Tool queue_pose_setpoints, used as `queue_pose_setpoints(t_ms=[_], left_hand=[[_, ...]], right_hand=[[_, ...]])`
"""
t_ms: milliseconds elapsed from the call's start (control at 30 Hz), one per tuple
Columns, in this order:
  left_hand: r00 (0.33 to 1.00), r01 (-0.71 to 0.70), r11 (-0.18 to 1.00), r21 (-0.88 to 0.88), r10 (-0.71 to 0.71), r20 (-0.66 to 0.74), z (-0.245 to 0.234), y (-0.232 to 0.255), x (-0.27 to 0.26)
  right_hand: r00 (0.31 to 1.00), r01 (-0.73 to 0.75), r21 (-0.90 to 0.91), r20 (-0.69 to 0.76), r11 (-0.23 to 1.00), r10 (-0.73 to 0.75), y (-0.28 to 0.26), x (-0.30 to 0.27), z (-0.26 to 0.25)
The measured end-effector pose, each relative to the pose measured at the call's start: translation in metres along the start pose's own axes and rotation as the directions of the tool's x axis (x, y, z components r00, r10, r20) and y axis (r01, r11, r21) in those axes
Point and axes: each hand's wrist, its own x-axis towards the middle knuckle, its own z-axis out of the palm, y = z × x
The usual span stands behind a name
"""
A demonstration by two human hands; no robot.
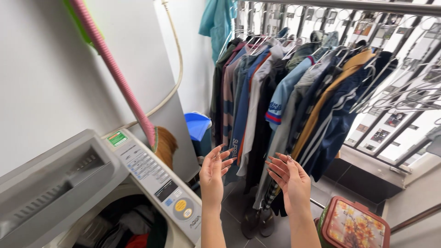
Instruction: The person removes several garments from a balcony clothes rack, including a green shirt, a navy shirt, an orange shirt, and a checkered shirt. They place each item into a top-loading washing machine and arrange them inside the drum.
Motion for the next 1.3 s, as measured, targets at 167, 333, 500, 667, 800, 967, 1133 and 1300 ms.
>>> queue_pose_setpoints(t_ms=[167,333,500,667,800,967,1133,1300], left_hand=[[0.996,-0.023,0.999,0.037,0.02,0.085,0.053,-0.013,0.005],[0.989,-0.015,0.997,0.074,0.004,0.148,0.108,-0.02,0.004],[0.958,-0.101,0.991,0.084,0.074,0.279,0.165,-0.042,0.01],[0.921,-0.147,0.989,0.03,0.126,0.369,0.212,-0.054,0.018],[0.901,-0.148,0.988,0.045,0.116,0.419,0.243,-0.057,0.026],[0.87,-0.236,0.968,0.082,0.173,0.462,0.27,-0.065,0.05],[0.864,-0.292,0.931,0.218,0.159,0.479,0.279,-0.082,0.081],[0.885,-0.357,0.871,0.338,0.199,0.42,0.281,-0.102,0.111]], right_hand=[[0.999,0.028,-0.005,-0.021,1.0,-0.028,-0.026,0.02,-0.025],[0.999,0.047,-0.005,-0.02,0.999,-0.047,-0.048,0.039,-0.048],[0.997,0.078,-0.035,-0.022,0.996,-0.079,-0.077,0.062,-0.07],[0.99,0.135,-0.041,-0.039,0.99,-0.137,-0.097,0.1,-0.101],[0.985,0.167,-0.07,-0.038,0.983,-0.17,-0.117,0.115,-0.111],[0.97,0.241,-0.218,0.033,0.946,-0.24,-0.128,0.141,-0.121],[0.961,0.278,-0.309,0.086,0.91,-0.264,-0.131,0.165,-0.131],[0.909,0.414,-0.243,0.155,0.877,-0.386,-0.121,0.198,-0.145]])
